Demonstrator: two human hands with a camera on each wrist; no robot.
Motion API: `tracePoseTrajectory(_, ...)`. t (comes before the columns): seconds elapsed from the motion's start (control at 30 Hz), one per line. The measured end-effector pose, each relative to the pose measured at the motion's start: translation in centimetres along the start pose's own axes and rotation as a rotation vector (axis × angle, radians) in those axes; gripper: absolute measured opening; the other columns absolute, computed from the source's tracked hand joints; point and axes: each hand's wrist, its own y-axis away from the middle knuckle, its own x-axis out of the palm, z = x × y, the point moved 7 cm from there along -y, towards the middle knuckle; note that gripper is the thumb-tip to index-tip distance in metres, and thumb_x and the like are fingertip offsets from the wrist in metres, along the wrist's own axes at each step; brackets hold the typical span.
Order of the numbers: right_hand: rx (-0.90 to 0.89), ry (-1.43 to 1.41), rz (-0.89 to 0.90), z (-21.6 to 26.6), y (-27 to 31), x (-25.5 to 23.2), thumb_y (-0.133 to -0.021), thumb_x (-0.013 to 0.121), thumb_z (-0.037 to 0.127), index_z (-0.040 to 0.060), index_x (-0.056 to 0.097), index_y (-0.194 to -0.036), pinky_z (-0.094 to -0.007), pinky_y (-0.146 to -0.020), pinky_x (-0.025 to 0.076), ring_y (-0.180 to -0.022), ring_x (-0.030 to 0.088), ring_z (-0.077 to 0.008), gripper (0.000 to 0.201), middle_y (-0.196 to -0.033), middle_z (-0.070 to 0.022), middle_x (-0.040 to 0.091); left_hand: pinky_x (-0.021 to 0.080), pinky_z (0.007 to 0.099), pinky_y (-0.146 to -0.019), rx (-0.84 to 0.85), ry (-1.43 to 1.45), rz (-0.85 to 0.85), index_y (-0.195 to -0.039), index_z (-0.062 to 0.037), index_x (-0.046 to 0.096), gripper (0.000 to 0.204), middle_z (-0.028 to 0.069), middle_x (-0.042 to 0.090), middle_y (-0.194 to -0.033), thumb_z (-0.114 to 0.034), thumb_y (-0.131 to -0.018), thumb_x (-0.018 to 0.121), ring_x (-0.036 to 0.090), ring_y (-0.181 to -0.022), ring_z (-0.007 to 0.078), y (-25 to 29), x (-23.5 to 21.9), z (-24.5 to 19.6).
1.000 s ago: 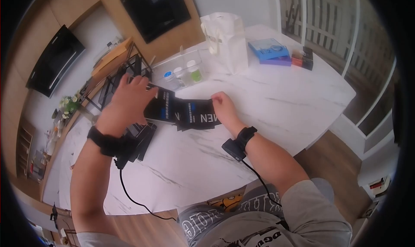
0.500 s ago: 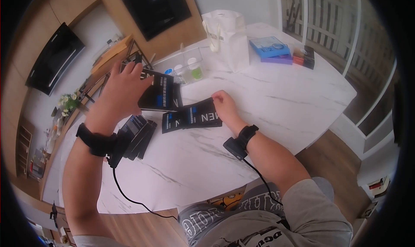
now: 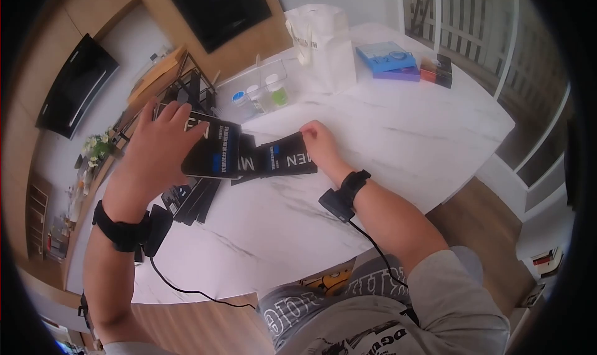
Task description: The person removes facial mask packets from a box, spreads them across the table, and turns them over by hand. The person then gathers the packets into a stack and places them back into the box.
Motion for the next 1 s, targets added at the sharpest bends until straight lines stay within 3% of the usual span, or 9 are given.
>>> tracePoseTrajectory(0.43,-0.042,-0.008,0.008,0.3,0.4,0.2,-0.089,0.057,0.007,0.0027,0.066,-0.095,-0.0371,-0.078,0.051,-0.084,0.065,-0.0286,0.012,-0.092,-0.0153,0.067,0.026,0.0465,-0.119,-0.103,0.110,0.035,-0.137,-0.0163,0.055,0.098,0.0154,0.046,-0.140,-0.014,-0.048,0.093,0.040,-0.137,0.0314,2.4,0.0,2.0)
tracePoseTrajectory(0.57,-0.034,0.024,0.044,1.3,0.6,-0.1,-0.094,0.056,0.011,0.0012,0.064,-0.101,-0.0359,-0.079,0.053,-0.087,0.066,-0.0254,0.014,-0.093,-0.0148,0.067,0.035,0.0441,-0.115,-0.117,0.514,0.006,-0.146,-0.0166,0.044,0.112,0.0166,0.037,-0.147,-0.010,-0.046,0.093,0.039,-0.137,0.0356,2.9,1.6,2.7)
tracePoseTrajectory(0.67,0.132,-0.432,0.213,2.4,1.2,1.4,-0.100,0.054,0.016,-0.0005,0.061,-0.108,-0.0340,-0.082,0.054,-0.094,0.067,-0.0215,0.020,-0.096,-0.0149,0.068,0.039,0.0425,-0.112,-0.113,0.859,-0.151,-0.146,-0.0145,0.044,0.107,0.0179,0.039,-0.143,-0.008,-0.050,0.091,0.043,-0.132,0.0380,4.0,3.7,2.1)
tracePoseTrajectory(0.7,0.149,-0.504,0.371,3.1,1.4,2.4,-0.105,0.049,0.029,0.0004,0.057,-0.122,-0.0339,-0.086,0.054,-0.101,0.066,-0.0196,0.034,-0.102,-0.0143,0.068,0.039,0.0424,-0.111,-0.114,0.870,-0.179,-0.146,-0.0142,0.043,0.107,0.0185,0.038,-0.143,-0.008,-0.051,0.091,0.042,-0.132,0.0382,4.3,4.9,1.6)
tracePoseTrajectory(0.8,0.342,-0.886,0.677,6.2,4.1,4.4,-0.107,0.042,0.034,0.0017,0.052,-0.134,-0.0347,-0.092,0.052,-0.102,0.066,-0.0213,0.044,-0.114,-0.0127,0.066,0.039,0.0443,-0.110,-0.167,1.005,-0.262,-0.146,-0.0135,0.043,0.104,0.0222,0.036,-0.143,-0.010,-0.053,0.091,0.039,-0.133,0.0415,4.9,9.8,-1.0)
tracePoseTrajectory(0.87,0.315,-0.830,0.794,7.2,5.1,5.1,-0.108,0.038,0.037,0.0039,0.041,-0.146,-0.0348,-0.096,0.051,-0.113,0.062,-0.0196,0.051,-0.127,-0.0121,0.062,0.041,0.0422,-0.109,-0.251,0.956,-0.289,-0.146,-0.0143,0.043,0.104,0.0202,0.036,-0.142,-0.014,-0.053,0.092,0.044,-0.129,0.0378,4.8,12.4,-3.4)
tracePoseTrajectory(0.93,0.254,-0.763,0.765,7.4,5.9,5.3,-0.106,0.044,0.037,0.0107,0.044,-0.146,-0.0286,-0.088,0.052,-0.101,0.063,-0.0119,0.048,-0.116,-0.0044,0.064,0.042,0.0433,-0.107,-0.375,0.977,-0.328,-0.145,-0.0150,0.044,0.102,0.0231,0.035,-0.143,-0.018,-0.055,0.091,0.044,-0.128,0.0404,4.8,13.5,-5.2)
tracePoseTrajectory(1.0,0.254,-0.697,0.744,6.8,6.1,5.9,-0.106,0.047,0.030,0.0114,0.042,-0.148,-0.0272,-0.085,0.053,-0.099,0.062,-0.0102,0.047,-0.119,-0.0038,0.061,0.042,0.0448,-0.107,-0.417,0.987,-0.388,-0.144,-0.0156,0.045,0.099,0.0253,0.034,-0.143,-0.019,-0.056,0.091,0.041,-0.131,0.0427,4.8,14.5,-6.8)
